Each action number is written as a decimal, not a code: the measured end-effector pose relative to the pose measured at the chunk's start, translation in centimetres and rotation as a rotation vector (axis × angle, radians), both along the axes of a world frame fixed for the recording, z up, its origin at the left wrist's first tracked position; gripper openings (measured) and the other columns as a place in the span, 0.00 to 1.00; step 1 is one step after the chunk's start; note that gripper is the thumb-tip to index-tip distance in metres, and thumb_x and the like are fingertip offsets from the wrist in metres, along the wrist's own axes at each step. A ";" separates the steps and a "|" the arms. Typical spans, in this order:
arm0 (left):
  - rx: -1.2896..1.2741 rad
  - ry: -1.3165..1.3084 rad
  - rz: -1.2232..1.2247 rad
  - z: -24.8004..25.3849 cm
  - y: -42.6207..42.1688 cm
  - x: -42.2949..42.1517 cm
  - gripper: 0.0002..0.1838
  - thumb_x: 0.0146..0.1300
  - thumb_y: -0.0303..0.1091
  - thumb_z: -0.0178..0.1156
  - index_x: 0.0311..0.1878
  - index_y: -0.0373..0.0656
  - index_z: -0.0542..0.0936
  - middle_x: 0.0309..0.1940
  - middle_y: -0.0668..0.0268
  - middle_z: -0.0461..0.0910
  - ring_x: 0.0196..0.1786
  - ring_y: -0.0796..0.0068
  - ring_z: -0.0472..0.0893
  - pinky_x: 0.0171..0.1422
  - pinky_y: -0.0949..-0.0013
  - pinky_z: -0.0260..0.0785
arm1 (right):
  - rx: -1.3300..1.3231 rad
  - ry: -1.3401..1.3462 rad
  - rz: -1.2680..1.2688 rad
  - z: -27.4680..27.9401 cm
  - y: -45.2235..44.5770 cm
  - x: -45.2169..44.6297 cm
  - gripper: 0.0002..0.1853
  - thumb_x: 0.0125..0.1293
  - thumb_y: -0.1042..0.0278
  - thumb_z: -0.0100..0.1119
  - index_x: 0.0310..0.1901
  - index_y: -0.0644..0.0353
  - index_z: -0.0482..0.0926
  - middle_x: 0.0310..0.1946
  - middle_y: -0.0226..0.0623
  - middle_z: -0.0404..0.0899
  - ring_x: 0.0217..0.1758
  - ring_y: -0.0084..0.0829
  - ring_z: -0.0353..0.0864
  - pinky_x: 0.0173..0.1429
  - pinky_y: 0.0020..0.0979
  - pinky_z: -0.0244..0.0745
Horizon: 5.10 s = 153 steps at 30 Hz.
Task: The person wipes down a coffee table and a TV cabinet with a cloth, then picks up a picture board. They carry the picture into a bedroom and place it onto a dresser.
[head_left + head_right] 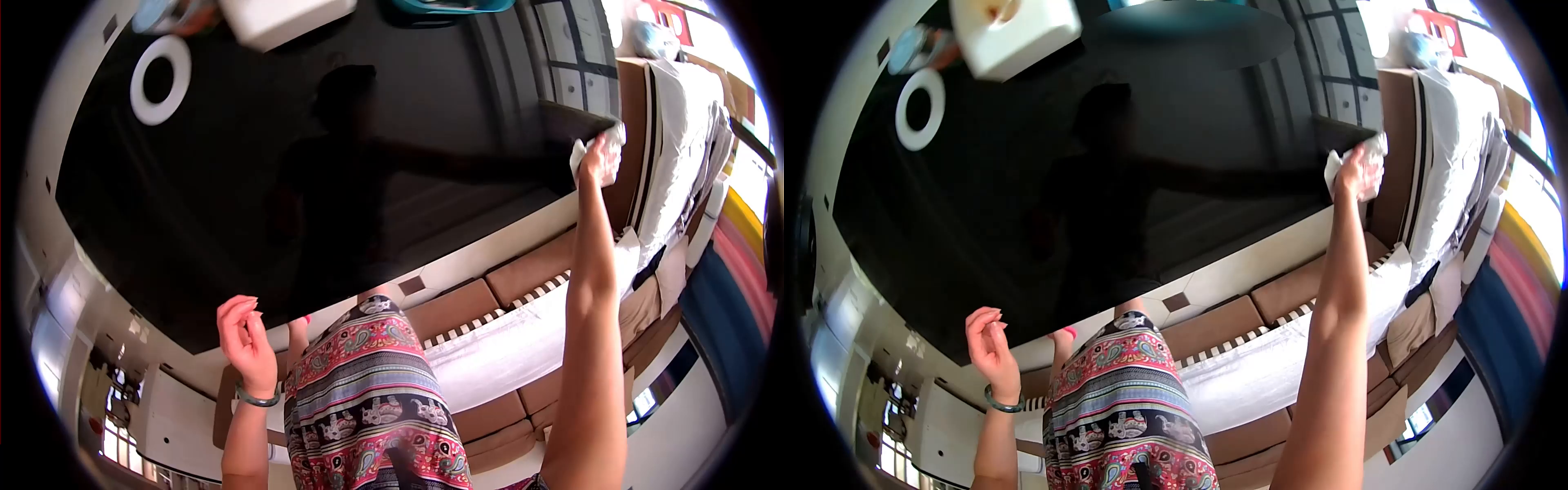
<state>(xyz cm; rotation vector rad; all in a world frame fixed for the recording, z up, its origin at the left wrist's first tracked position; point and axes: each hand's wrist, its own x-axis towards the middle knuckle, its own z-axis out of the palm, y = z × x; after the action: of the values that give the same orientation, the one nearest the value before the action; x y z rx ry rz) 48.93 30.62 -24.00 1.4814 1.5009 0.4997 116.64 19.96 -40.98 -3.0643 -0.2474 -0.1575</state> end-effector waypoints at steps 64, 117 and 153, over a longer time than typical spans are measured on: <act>-0.111 0.061 0.098 4.5 -9.2 -16.5 0.06 0.70 0.20 0.49 0.44 0.36 0.75 0.47 0.61 0.75 0.46 0.73 0.75 0.46 0.74 0.71 | 0.077 0.693 1.559 0.0 2.0 -60.7 0.48 0.46 0.52 0.69 0.72 0.40 0.60 0.76 0.34 0.52 0.79 0.40 0.49 0.79 0.51 0.43; -0.113 -0.137 0.098 7.5 -5.8 -2.1 0.07 0.61 0.15 0.56 0.38 0.37 0.79 0.38 0.63 0.80 0.37 0.72 0.79 0.38 0.73 0.71 | 0.704 0.223 -0.431 -4.6 -10.5 -24.5 0.31 0.71 0.42 0.48 0.51 0.68 0.80 0.47 0.52 0.83 0.46 0.46 0.82 0.52 0.44 0.77; -0.107 -1.172 1.237 20.1 -17.8 -56.7 0.10 0.68 0.31 0.56 0.50 0.42 0.75 0.38 0.71 0.78 0.40 0.82 0.78 0.43 0.76 0.73 | -0.377 2.840 0.007 24.7 12.5 -103.0 0.41 0.66 0.34 0.51 0.70 0.59 0.63 0.65 0.45 0.71 0.66 0.46 0.72 0.69 0.49 0.67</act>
<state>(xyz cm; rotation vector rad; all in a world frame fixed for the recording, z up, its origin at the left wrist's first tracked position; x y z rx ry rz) -7.82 12.81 -3.87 -0.1539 1.1867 1.5992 13.60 32.43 -16.28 -0.6194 0.0348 3.1743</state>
